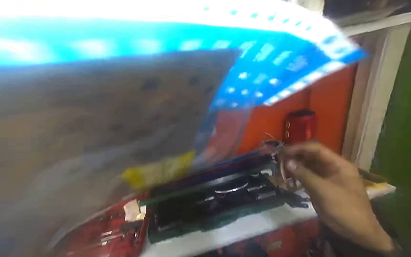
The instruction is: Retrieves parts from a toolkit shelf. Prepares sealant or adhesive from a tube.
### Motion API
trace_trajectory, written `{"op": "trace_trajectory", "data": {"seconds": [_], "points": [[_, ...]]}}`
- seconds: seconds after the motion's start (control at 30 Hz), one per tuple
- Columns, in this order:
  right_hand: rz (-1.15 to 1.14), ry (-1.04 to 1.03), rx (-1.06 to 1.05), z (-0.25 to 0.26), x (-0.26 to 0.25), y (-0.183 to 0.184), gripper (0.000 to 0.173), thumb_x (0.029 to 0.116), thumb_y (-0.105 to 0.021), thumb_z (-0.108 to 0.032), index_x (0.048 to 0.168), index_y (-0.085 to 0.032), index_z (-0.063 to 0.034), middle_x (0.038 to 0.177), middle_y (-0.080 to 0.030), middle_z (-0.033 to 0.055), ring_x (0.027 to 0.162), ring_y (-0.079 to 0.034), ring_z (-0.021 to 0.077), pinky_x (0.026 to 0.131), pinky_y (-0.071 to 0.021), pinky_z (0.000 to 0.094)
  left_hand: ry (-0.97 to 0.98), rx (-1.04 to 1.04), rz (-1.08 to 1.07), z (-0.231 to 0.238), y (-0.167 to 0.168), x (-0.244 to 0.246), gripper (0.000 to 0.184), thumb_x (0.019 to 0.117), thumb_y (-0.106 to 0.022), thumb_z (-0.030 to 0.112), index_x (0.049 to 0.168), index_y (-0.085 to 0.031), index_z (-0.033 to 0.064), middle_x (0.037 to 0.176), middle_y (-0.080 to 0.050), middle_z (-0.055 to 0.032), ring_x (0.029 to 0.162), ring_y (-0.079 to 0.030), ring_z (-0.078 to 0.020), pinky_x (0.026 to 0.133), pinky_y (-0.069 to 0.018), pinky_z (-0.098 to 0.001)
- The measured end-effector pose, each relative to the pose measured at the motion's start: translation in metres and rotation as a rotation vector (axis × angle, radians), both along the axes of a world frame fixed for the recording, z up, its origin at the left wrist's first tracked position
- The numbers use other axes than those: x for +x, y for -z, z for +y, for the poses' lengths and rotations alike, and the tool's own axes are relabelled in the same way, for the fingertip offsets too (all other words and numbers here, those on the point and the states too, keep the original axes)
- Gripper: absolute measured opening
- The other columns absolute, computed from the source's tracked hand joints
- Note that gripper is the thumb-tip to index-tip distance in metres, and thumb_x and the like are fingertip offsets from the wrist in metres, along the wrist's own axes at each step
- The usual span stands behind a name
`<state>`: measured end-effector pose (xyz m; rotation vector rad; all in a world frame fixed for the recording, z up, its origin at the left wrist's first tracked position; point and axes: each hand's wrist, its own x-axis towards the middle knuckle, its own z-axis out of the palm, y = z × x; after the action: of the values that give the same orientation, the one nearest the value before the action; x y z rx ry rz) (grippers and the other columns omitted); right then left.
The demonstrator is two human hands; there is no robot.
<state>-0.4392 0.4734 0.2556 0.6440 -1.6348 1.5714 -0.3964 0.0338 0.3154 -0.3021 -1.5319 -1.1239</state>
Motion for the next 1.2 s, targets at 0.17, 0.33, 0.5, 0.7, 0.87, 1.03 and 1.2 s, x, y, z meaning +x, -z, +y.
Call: {"op": "trace_trajectory", "data": {"seconds": [0.17,0.33,0.5,0.7,0.87,1.03,1.2], "points": [[-0.418,-0.328,0.259,0.009,-0.039,0.075,0.019,0.0933,-0.069,-0.008,0.112,-0.073,-0.0065,0.101,-0.075,0.0023,0.084,-0.073,0.0112,0.076,-0.0631,0.0306,0.126,-0.387,0.056,0.066,-0.011,-0.178,0.056,0.0781,-0.084,0.017,0.123,-0.059,-0.0050,0.110,-0.071,-0.0038,0.101,-0.069,-0.0049,0.091,-0.0600,-0.0308],[-0.523,-0.393,0.443,-0.003,-0.103,0.068,0.024,0.0955,-0.067,-0.007,0.119,-0.070,-0.0052,0.106,-0.073,0.0029,0.092,-0.070,0.0093,0.084,-0.0601,0.0280,0.374,-0.544,-0.771,0.119,0.013,-0.281,0.041,0.0867,-0.079,0.002,0.125,-0.064,-0.0050,0.111,-0.072,-0.0201,0.101,-0.072,-0.0285,0.095,-0.0574,-0.0487],[-0.451,-0.278,0.625,-0.004,-0.147,0.032,0.026,0.0961,-0.067,-0.008,0.122,-0.072,-0.0106,0.099,-0.074,-0.0007,0.088,-0.070,0.0078,0.080,-0.0604,0.0275,0.260,-0.648,-0.782,0.094,-0.019,-0.263,0.039,0.0884,-0.077,0.003,0.124,-0.064,-0.0020,0.109,-0.073,-0.0166,0.101,-0.072,-0.0259,0.094,-0.0577,-0.0484],[-0.448,-0.278,0.678,-0.009,-0.236,-0.027,0.031,0.0937,-0.066,0.003,0.124,-0.067,-0.0012,0.101,-0.073,0.0087,0.086,-0.069,0.0123,0.080,-0.0593,0.0301,0.009,-0.631,-0.504,0.048,-0.057,-0.198,0.062,0.0895,-0.071,0.021,0.146,-0.047,0.0101,0.131,-0.066,-0.0130,0.115,-0.067,-0.0211,0.099,-0.0557,-0.0425],[-0.561,-0.258,0.578,-0.015,-0.287,-0.034,0.025,0.0909,-0.069,0.004,0.115,-0.068,0.0011,0.100,-0.072,0.0075,0.086,-0.070,0.0122,0.081,-0.0605,0.0305,0.049,-0.735,-0.547,0.037,-0.022,-0.176,0.057,0.0881,-0.072,0.023,0.140,-0.053,0.0087,0.133,-0.063,-0.0134,0.117,-0.066,-0.0228,0.101,-0.0551,-0.0454],[-0.535,-0.280,0.622,-0.022,-0.267,-0.032,0.041,0.0885,-0.070,0.006,0.127,-0.063,-0.0030,0.096,-0.074,0.0055,0.083,-0.072,0.0127,0.077,-0.0619,0.0297,0.139,-0.721,-0.642,0.022,0.028,-0.151,0.054,0.0893,-0.073,0.022,0.139,-0.057,0.0117,0.133,-0.064,-0.0057,0.120,-0.064,-0.0169,0.104,-0.0550,-0.0436],[-0.533,-0.271,0.594,-0.030,-0.253,-0.028,0.045,0.0861,-0.077,0.001,0.129,-0.063,-0.0010,0.097,-0.075,0.0082,0.083,-0.073,0.0141,0.079,-0.0629,0.0306,0.386,-0.746,-0.650,0.027,0.052,-0.140,0.053,0.0969,-0.068,0.026,0.140,-0.054,-0.0022,0.134,-0.064,-0.0162,0.123,-0.063,-0.0222,0.107,-0.0508,-0.0408]]}}
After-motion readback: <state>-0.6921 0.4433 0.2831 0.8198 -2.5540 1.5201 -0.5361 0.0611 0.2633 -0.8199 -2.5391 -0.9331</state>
